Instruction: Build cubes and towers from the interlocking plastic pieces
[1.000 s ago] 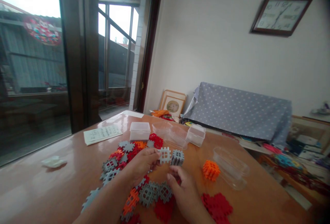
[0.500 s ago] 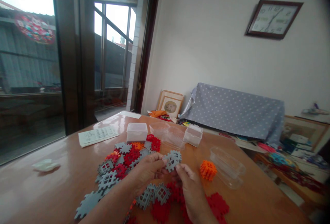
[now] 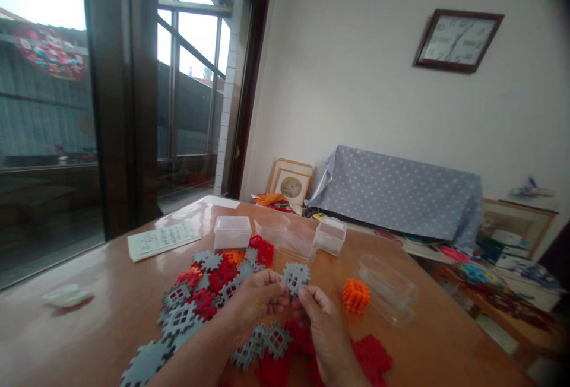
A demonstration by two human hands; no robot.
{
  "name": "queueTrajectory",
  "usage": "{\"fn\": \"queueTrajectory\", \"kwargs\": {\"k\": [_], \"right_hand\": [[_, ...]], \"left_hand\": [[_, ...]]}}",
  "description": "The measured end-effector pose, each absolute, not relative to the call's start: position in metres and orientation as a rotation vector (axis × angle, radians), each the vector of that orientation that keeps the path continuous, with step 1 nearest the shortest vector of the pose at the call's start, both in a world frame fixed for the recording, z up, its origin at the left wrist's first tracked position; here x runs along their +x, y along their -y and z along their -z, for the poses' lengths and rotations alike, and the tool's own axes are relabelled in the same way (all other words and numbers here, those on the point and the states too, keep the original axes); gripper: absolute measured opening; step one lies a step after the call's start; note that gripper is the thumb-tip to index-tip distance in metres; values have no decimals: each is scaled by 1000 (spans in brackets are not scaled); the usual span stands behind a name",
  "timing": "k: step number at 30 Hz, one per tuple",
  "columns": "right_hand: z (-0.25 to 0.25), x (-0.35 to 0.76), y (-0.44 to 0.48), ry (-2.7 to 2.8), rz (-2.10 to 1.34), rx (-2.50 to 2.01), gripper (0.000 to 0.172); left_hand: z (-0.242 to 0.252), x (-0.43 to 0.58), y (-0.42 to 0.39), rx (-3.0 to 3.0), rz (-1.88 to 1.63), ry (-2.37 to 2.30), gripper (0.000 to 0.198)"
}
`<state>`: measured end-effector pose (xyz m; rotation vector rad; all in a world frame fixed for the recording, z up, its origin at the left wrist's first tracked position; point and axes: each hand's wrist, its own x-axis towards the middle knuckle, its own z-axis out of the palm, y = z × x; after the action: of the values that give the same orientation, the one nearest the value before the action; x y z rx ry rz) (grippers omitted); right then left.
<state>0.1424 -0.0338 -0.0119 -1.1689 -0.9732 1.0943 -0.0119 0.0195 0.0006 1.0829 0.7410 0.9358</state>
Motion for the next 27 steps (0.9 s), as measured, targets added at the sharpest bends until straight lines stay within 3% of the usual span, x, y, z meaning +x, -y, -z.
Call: {"fn": "queueTrajectory", "kwargs": {"k": [2,7,17,27], "right_hand": [[16,146,31,953,-1088,-1161,41],[22,153,26,964,-1087,-1200,40],[16,154,30,905,-1060,-1189,44],[23,176,17,701,-925,-1184,37]], "left_hand": [[1,-10,-20,1201,-962,-717,30],[16,-7,-26,1574,-1099,-814,71],[22,-18,-35,2048,-1118,-929,58],[2,-17,-53,2030,-1123,-1046,47]]}}
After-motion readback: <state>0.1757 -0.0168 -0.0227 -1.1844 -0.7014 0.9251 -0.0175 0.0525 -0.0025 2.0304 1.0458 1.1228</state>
